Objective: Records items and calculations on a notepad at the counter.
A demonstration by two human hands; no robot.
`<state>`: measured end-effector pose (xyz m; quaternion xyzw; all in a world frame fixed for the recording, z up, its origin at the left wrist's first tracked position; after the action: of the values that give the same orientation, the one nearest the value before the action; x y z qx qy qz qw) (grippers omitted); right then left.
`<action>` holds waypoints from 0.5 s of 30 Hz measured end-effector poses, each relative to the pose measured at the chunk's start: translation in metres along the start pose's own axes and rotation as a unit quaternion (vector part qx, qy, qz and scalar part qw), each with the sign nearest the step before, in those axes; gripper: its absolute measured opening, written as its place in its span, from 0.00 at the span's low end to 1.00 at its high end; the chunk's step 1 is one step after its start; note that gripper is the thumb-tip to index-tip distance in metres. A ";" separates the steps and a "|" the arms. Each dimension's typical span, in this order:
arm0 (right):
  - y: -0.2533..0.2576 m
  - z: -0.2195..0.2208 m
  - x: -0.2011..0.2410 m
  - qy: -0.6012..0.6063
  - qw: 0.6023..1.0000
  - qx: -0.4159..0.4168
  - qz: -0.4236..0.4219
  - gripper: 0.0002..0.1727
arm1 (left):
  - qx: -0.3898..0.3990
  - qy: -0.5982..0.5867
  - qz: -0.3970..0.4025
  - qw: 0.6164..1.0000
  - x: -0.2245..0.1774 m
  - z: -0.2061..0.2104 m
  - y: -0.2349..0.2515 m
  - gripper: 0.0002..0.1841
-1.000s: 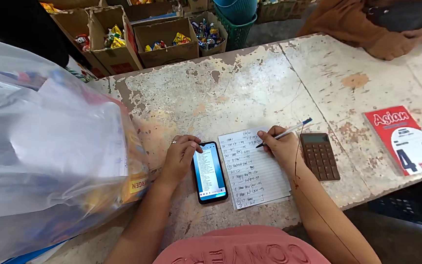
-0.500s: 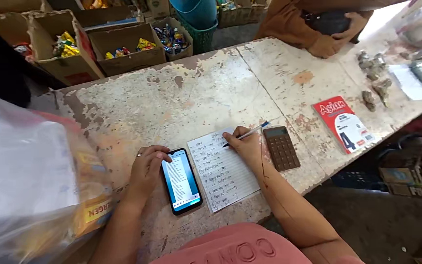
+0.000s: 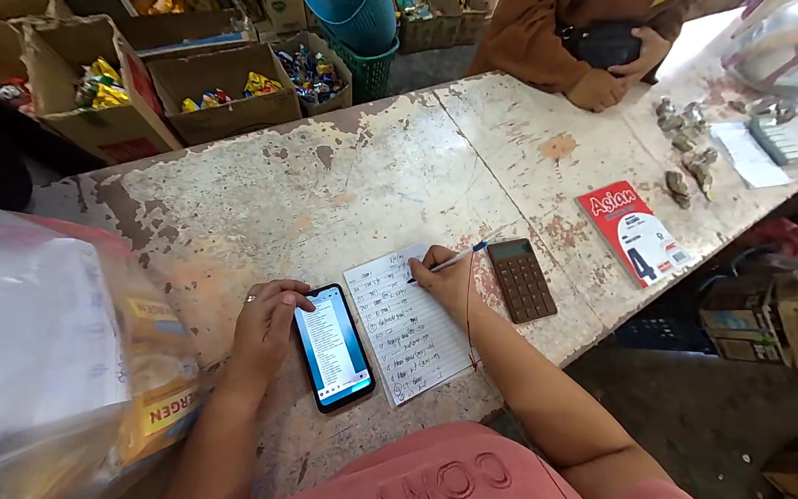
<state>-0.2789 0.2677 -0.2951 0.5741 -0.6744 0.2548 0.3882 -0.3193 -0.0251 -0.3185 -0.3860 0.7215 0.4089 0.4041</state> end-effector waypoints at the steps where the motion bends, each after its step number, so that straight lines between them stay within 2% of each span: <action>1: 0.000 0.000 0.002 -0.011 1.000 0.002 -0.002 0.18 | 0.000 0.000 0.002 1.000 0.000 0.000 0.000 0.32; 8: 0.010 -0.001 0.000 -0.011 0.999 -0.015 -0.038 0.17 | 0.002 0.005 0.006 1.000 0.000 0.000 0.001 0.31; 12: 0.012 -0.009 -0.003 0.048 0.998 -0.042 -0.012 0.16 | -0.001 0.002 0.007 1.000 -0.001 0.000 0.001 0.32; 15: 0.013 -0.008 -0.005 0.032 0.999 -0.032 0.002 0.17 | -0.001 0.004 0.003 1.000 -0.001 0.000 0.001 0.32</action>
<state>-0.2895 0.2793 -0.2935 0.5517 -0.6702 0.2521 0.4277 -0.3195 -0.0249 -0.3174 -0.3859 0.7237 0.4089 0.4001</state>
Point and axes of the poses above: each hand's wrist, its own y-axis towards the middle knuckle, its own z-axis out of the palm, x = y × z, the point moved 7 cm from there along y, towards the middle knuckle, and after that the axes turned 8 degrees about -y, right-handed, at the moved point
